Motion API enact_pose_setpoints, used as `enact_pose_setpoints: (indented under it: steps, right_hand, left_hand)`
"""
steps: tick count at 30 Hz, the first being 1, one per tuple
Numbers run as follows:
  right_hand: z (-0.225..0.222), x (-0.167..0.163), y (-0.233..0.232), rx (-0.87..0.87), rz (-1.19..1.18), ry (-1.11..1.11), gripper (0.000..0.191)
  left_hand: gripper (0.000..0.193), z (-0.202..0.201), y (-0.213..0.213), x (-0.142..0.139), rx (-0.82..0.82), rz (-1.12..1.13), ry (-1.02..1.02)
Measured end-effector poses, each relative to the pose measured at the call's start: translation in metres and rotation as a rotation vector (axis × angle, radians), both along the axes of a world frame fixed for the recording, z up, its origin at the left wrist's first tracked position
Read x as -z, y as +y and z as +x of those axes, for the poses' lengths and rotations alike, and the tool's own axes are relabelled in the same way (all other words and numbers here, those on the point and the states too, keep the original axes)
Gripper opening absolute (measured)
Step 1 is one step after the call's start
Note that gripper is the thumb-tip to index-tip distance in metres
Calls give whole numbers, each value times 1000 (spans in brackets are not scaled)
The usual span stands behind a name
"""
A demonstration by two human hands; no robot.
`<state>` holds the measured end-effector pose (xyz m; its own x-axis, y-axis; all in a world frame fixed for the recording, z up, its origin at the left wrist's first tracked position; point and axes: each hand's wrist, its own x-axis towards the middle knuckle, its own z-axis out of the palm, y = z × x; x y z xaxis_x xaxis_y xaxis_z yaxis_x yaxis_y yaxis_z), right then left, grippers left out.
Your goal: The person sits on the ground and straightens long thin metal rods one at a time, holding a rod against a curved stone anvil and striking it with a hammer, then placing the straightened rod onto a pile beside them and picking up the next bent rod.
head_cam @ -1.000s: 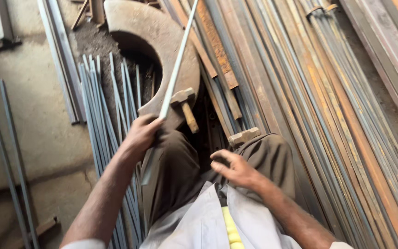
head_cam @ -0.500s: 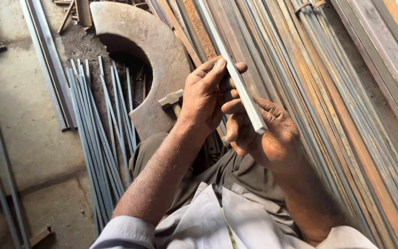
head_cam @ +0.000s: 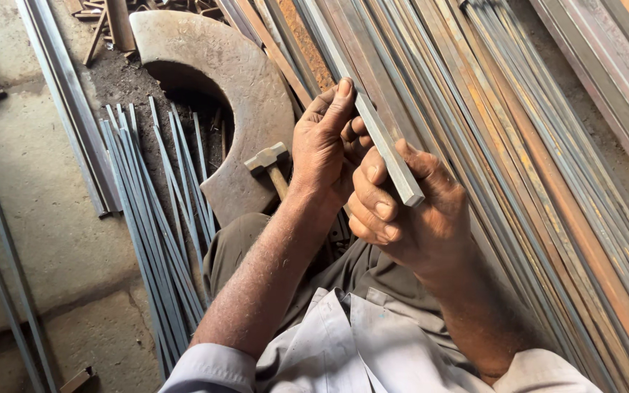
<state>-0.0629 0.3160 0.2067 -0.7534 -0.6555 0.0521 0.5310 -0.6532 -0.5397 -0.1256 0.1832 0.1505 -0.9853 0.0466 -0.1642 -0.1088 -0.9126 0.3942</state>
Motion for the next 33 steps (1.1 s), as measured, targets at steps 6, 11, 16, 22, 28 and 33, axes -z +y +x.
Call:
enact_pose_setpoints:
  steps: [6, 11, 16, 22, 28, 33]
  right_hand:
    - [0, -6, 0, -32, -35, -39, 43]
    - [0, 3, 3, -45, -42, 4, 40]
    - [22, 64, -3, -105, 548, 253, 43]
    - [54, 181, 11, -336, 1248, 694, 22]
    - [68, 240, 49, -197, 1296, 552, 20]
    - [74, 258, 44, -254, 1537, 801, 21]
  left_hand:
    - [41, 2, 5, -6, -5, -39, -33]
    - [40, 3, 4, -2, -9, -82, -51]
    - [34, 5, -43, 59, 54, -96, -40]
    - [35, 115, -184, 228, -4, -1941, -240]
    - [49, 341, -198, 311, 85, -1726, -745]
    - [37, 476, -132, 319, -276, -1602, -895]
